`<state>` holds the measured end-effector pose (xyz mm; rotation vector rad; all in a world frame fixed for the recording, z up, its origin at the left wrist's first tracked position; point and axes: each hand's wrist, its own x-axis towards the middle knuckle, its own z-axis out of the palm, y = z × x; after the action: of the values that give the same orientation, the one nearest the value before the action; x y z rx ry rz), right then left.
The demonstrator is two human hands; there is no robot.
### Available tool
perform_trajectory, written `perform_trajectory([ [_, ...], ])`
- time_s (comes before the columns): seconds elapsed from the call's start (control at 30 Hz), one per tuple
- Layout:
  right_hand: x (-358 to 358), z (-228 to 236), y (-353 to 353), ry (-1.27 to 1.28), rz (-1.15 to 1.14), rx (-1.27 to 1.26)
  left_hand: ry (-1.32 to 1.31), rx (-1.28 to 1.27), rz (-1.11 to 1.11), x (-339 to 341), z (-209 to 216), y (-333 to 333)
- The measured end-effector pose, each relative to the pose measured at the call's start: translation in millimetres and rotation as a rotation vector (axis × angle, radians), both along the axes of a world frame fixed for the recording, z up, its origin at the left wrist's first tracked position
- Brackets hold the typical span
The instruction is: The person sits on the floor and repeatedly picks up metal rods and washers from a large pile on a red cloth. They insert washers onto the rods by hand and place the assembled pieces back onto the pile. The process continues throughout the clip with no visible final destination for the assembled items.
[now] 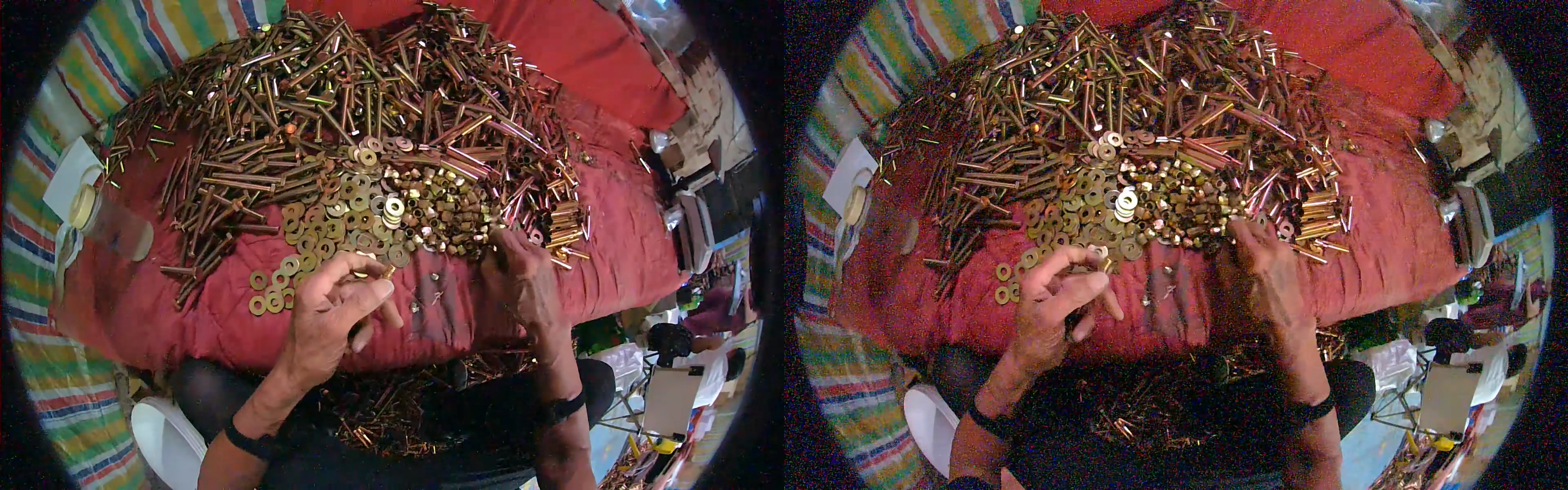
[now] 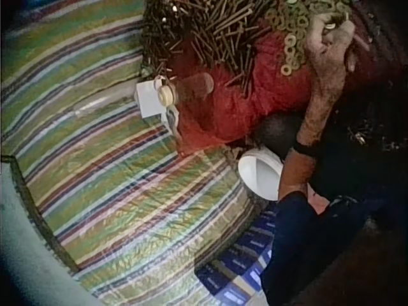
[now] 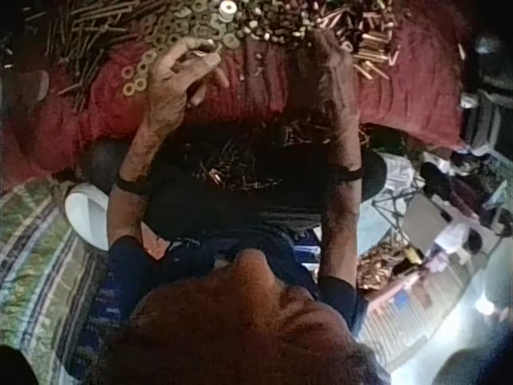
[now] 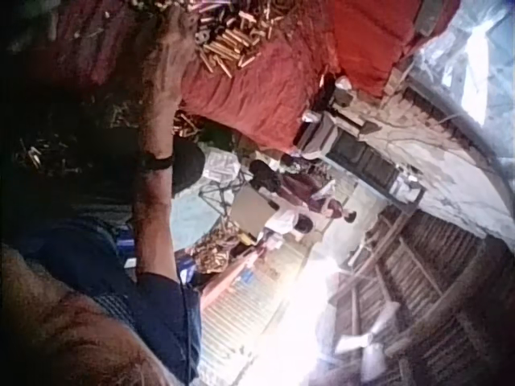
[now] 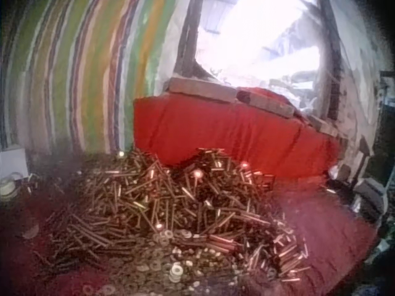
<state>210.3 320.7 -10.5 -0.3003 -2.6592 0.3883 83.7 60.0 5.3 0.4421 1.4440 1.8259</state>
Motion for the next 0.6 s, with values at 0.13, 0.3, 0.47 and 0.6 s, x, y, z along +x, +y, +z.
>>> perform_trajectory([
  [0.13,1.9,0.3,5.1,-0.085,-0.019,0.019,-0.082,0.052,0.014,1.8,-2.2,-4.8],
  [0.3,0.7,4.3,5.8,-0.037,0.007,-0.102,-0.092,0.023,0.054,1.2,-3.5,-4.1],
  [0.47,-3.9,15.5,-11.8,0.137,-0.156,-0.653,-0.101,0.033,0.038,-0.7,-2.5,-5.2],
  [0.6,0.4,35.3,-15.2,0.060,-0.171,-1.124,-0.111,0.017,-0.006,0.9,-2.7,-4.9],
])
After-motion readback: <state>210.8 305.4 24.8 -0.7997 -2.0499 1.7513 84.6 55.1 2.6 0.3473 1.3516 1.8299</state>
